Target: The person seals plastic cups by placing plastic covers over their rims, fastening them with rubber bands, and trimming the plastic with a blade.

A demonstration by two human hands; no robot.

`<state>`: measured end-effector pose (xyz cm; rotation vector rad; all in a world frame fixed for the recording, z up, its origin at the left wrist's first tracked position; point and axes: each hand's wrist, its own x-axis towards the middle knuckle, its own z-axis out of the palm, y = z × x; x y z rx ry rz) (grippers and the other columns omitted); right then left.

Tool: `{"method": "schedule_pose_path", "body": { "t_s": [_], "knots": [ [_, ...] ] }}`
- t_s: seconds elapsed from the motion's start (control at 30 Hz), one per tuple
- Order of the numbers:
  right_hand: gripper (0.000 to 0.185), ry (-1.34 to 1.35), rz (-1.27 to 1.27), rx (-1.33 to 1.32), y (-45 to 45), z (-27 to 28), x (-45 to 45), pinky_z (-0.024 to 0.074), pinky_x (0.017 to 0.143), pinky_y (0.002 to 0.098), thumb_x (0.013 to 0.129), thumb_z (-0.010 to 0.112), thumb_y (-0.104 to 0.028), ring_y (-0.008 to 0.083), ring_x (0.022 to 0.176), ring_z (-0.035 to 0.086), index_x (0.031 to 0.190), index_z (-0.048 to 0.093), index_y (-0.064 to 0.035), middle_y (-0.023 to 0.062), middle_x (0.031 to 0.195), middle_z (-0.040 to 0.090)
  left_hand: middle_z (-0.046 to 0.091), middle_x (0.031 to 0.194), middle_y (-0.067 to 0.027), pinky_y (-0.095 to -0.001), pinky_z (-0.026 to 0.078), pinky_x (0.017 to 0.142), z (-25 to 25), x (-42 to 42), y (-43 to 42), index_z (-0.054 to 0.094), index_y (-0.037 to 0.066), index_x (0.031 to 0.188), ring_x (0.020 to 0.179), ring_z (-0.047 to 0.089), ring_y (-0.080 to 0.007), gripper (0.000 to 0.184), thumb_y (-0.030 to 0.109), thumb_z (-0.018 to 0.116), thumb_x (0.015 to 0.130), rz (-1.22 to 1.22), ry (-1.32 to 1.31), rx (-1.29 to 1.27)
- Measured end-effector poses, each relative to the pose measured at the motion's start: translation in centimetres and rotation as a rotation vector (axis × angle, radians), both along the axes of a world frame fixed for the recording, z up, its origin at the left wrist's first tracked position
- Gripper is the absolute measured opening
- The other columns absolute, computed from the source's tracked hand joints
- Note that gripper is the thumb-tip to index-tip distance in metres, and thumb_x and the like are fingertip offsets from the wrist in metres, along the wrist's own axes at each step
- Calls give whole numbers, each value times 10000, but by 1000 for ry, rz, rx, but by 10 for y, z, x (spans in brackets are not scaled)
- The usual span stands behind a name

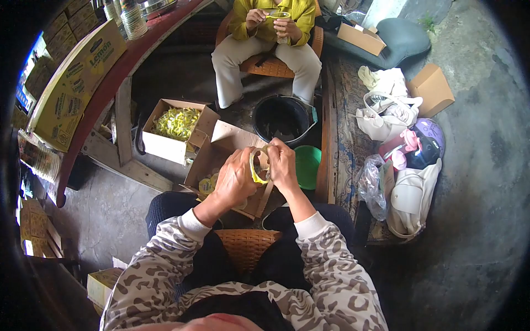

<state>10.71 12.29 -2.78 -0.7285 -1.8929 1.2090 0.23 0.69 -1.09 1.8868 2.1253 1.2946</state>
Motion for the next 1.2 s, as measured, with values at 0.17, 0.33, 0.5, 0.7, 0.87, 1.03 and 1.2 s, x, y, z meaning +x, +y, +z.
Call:
{"method": "schedule_pose_path", "body": {
  "t_s": [0.17,0.33,0.5,0.7,0.87,1.03,1.2],
  "knots": [
    [216,-105,-65,205,2,7,3,415,559,384,934,484,-133,275,550,507,775,498,11,167,630,494,641,984,-205,-443,512,854,7,-4,-7,514,-5,1153,979,633,-395,563,137,815,699,-94,-54,-7],
    [239,-92,123,292,-7,15,12,429,588,426,949,518,-178,378,634,534,793,479,-1,183,698,494,658,1019,-202,-421,523,869,6,-27,-12,462,-2,1253,1012,664,-393,728,108,864,657,-386,-265,-91],
    [274,-57,184,449,-10,19,13,447,628,449,954,579,-236,391,705,557,820,496,-12,173,767,530,679,997,-173,-403,526,832,15,-29,-15,494,3,1212,971,691,-343,684,122,873,655,-513,-456,-244],
    [192,-100,117,385,-8,23,16,449,626,447,931,584,-157,392,699,564,838,513,-4,173,760,549,669,933,-194,-401,527,782,8,-17,-9,551,-10,1077,898,672,-404,541,114,863,653,-416,-356,-203],
    [169,-62,82,260,-5,17,12,437,597,417,925,548,-121,360,640,547,823,504,7,182,719,526,671,934,-214,-440,532,784,7,-6,-5,550,-8,1034,894,660,-424,472,170,830,698,-215,-229,-225],
    [215,-45,12,186,-1,3,5,424,579,379,950,514,-148,242,590,500,800,486,3,135,674,491,669,914,-190,-459,518,793,4,5,0,562,7,1012,883,663,-391,410,211,791,740,-88,-74,-158],
    [249,84,-38,-167,2,-14,-5,406,600,311,973,485,-191,101,656,428,795,497,-18,24,682,449,652,860,-155,-463,485,783,0,10,4,566,28,986,870,653,-358,349,204,757,753,-11,9,-39]
  ]
}}
